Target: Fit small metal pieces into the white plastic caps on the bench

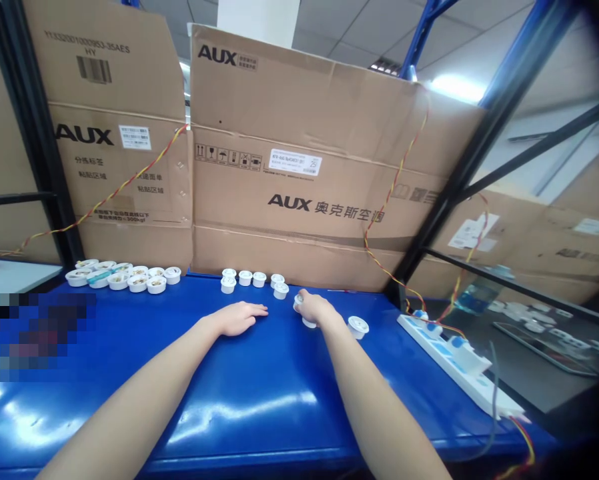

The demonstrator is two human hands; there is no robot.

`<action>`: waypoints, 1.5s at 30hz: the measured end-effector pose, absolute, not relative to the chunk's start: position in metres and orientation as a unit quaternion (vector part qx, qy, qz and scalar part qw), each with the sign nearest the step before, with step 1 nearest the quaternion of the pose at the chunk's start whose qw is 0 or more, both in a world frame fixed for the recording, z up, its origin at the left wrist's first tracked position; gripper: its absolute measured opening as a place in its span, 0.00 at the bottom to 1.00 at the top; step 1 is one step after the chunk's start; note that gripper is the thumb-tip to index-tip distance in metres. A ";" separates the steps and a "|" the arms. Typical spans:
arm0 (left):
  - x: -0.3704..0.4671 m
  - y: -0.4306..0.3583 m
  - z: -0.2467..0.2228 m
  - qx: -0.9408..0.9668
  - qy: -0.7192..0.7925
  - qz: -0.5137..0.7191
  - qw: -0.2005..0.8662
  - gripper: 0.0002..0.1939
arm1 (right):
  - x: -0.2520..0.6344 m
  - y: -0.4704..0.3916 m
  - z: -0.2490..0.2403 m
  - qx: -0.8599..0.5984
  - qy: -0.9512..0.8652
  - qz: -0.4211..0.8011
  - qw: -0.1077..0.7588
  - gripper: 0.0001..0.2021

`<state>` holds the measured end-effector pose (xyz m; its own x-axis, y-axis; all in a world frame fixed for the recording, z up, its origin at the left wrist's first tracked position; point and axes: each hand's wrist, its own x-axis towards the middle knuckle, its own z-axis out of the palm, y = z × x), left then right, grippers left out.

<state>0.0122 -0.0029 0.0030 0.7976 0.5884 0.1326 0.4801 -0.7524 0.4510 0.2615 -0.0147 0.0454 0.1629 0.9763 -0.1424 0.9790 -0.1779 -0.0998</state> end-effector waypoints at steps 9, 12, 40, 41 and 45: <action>0.014 -0.005 0.003 0.909 0.275 0.192 0.246 0.26 | 0.236 -0.021 0.041 0.642 0.765 -0.050 -0.027 0.25; 0.013 -0.003 0.003 0.888 0.302 0.231 0.260 0.21 | 0.228 -0.021 0.038 0.622 0.780 -0.049 -0.053 0.26; 0.012 0.008 -0.006 0.765 0.511 0.344 0.187 0.19 | 0.223 -0.001 0.006 0.536 0.763 -0.201 -0.299 0.25; 0.012 0.008 -0.007 0.764 0.511 0.343 0.190 0.20 | 0.223 -0.001 0.007 0.539 0.762 -0.198 -0.300 0.23; 0.009 0.012 -0.009 0.788 0.478 0.366 0.130 0.22 | 0.222 -0.005 0.012 0.544 0.773 -0.118 -0.305 0.21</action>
